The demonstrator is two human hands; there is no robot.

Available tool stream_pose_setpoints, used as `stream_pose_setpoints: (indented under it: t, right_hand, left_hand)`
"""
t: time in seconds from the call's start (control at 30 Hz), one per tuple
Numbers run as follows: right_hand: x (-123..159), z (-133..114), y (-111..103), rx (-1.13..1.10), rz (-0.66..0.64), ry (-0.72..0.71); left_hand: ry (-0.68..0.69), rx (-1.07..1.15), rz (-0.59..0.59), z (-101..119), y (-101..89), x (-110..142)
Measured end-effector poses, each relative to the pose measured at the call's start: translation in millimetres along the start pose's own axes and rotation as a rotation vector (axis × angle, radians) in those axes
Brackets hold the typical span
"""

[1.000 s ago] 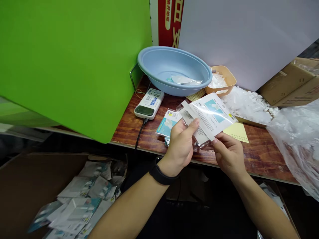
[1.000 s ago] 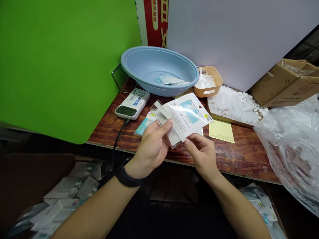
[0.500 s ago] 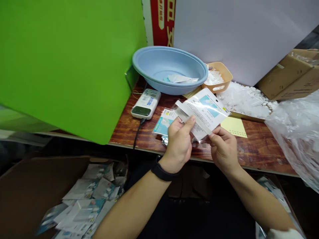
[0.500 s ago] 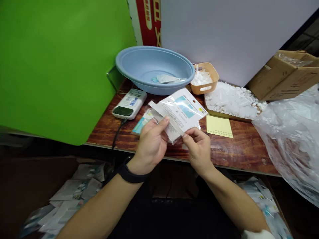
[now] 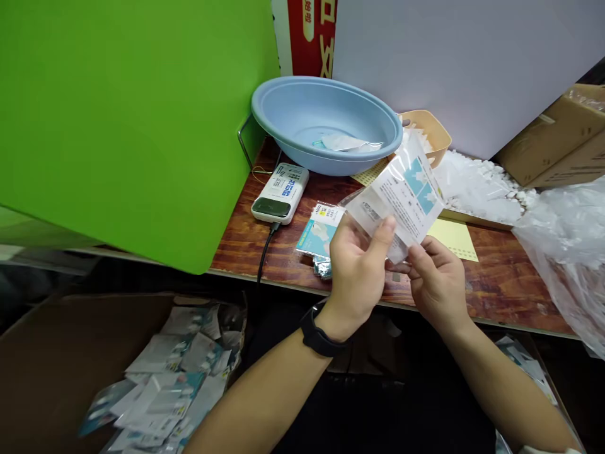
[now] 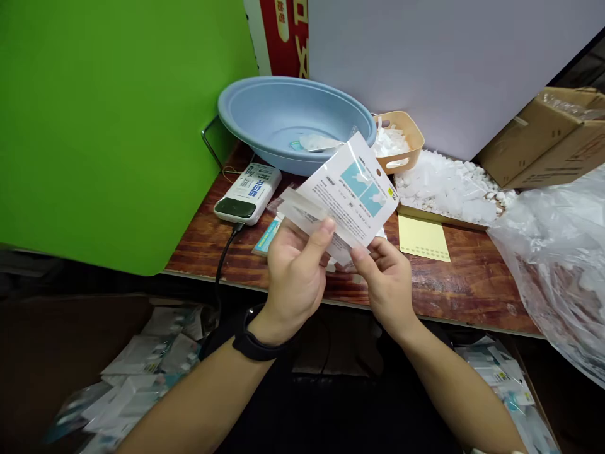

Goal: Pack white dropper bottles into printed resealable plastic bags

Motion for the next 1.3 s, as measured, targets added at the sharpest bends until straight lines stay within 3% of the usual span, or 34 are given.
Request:
stream_pose_setpoints:
  t: [0.27, 0.4, 0.53, 0.7, 1.0, 1.3]
  right_hand:
    - [-7, -9, -24, 0.255, 0.059, -0.084]
    - [-7, -21, -31, 0.416, 0.105, -0.145]
    - [-8, -23, -31, 0.528, 0.055, -0.144]
    - [-10, -22, -32, 0.582, -0.011, -0.133]
    - [-16, -19, -40, 0.526, -0.032, -0.107]
    - [-14, -15, -44, 0.471, -0.033, -0.091]
  left_hand:
    - [-0.106, -0.139, 0.029, 16, -12.5, -19]
    - [-0.240, -0.226, 0.024, 11, -17.9, -22]
    - [-0.310, -0.270, 0.077, 8, -25.9, -22]
    - [-0.310, -0.283, 0.122, 9, -29.7, -23]
    - [-0.448, -0.203, 0.153, 3, -30.9, -18]
    - [-0.497, -0.300, 0.117, 9, -33.8, -12]
Point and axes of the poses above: each hand's wrist, its own x-axis away from the middle knuckle, its own y-axis out of the palm, z = x × y, the point moved 8 cm from there along -x, towards the middle knuckle, and after that the axes turned 9 degrees about x, right-handed, at the moved point
